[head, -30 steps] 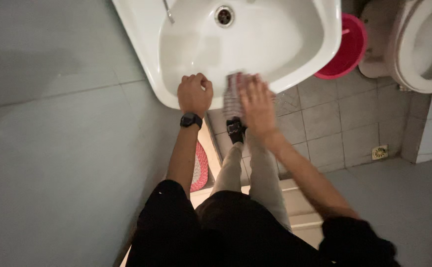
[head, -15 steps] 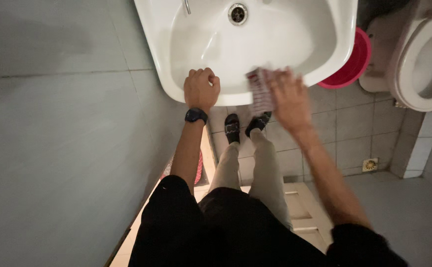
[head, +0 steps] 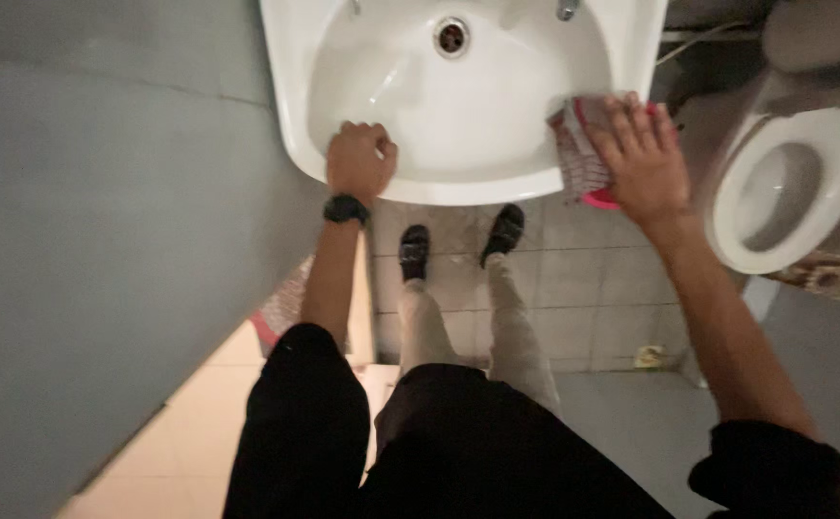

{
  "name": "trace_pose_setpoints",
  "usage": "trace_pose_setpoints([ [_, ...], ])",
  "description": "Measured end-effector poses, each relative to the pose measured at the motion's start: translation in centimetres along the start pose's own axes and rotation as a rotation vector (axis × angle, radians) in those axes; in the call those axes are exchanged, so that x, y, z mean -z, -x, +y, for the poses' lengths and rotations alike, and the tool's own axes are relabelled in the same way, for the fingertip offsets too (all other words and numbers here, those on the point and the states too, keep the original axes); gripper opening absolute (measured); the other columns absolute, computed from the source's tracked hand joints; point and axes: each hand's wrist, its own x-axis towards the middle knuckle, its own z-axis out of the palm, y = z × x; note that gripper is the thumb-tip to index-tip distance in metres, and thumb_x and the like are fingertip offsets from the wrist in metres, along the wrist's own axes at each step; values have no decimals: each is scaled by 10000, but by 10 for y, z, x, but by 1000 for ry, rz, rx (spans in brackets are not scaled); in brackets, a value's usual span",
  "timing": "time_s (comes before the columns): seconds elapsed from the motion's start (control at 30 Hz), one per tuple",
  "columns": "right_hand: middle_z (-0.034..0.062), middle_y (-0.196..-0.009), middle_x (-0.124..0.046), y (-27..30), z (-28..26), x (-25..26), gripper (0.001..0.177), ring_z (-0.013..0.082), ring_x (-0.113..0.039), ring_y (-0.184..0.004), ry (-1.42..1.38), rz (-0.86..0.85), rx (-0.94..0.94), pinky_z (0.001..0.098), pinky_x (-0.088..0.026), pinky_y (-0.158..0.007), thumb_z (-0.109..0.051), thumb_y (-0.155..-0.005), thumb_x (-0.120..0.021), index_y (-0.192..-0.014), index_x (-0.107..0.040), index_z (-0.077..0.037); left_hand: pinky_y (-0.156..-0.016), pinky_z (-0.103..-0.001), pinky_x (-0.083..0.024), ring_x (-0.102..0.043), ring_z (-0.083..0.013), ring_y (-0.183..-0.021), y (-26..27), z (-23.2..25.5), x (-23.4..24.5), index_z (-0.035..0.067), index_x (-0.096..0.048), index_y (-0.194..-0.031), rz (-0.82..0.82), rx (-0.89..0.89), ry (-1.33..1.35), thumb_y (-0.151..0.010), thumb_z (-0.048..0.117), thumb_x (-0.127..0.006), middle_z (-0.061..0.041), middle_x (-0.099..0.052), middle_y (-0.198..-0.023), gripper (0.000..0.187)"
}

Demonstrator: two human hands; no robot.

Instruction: The person cleans a bathroom sink using a cloth, wiping the interior bowl, the faucet, and the surrounding vanity surface.

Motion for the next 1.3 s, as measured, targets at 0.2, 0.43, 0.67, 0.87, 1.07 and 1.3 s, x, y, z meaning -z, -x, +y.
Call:
trace_pose_setpoints([
  [0.2, 158, -1626, -315, -11, -43, 39, 696, 363, -134, -1553, -55, -213, 137, 532, -148, -1246, -422, -966, -432, -1564, -359, -74, -836, -446, -490, -614, -305, -901, 11, -2, -6, 73, -738, -903, 130, -91, -29, -849, 173, -660, -108, -709, -853, 138],
  [0.43, 249, -1533, -405, -68, -146, 74, 647, 398, -261, -1503, -467, -133, 125, 544, -152, -1258, -382, -1019, -512, -1495, -383, 36, -921, -458, -468, -589, -329, -1006, 19, -4, -11, 45, -695, -1090, 168, -72, -43, -858, 170, -640, -152, -684, -967, 269],
  [0.67, 218, -1398, -531, -104, -181, 87, 699, 370, -464, -1366, -733, 92, 206, 463, -325, -1157, -259, -887, -683, -1456, -430, 57, -964, -464, -448, -541, -344, -1074, 25, 0, -22, 5, -647, -1193, 266, 22, -67, -892, 157, -626, -180, -656, -1039, 337],
  [0.87, 215, -1423, -506, -66, -134, 77, 650, 383, -466, -1333, -919, -140, 149, 504, -359, -1096, -260, -898, -687, -1436, -455, 21, -976, -458, -455, -556, -327, -1080, 29, 5, -25, 18, -634, -1209, 302, 90, -83, -909, 144, -615, -166, -663, -1048, 326],
  [1.07, 258, -1425, -487, -57, -136, 49, 759, 394, -404, -1367, -603, 95, 213, 517, -266, -1180, -196, -833, -659, -1486, -399, 91, -966, -457, -463, -578, -327, -1065, 23, 3, -16, 13, -650, -1153, 307, 111, -34, -885, 134, -605, -160, -672, -1019, 298],
  [1.3, 279, -1440, -447, -103, -200, 88, 675, 410, -422, -1343, -694, 4, 163, 525, -283, -1171, -227, -947, -587, -1486, -347, 100, -966, -404, -553, -629, -295, -1054, 25, 11, 2, 68, -657, -1165, 336, 174, 285, -897, 89, -622, -104, -682, -1003, 271],
])
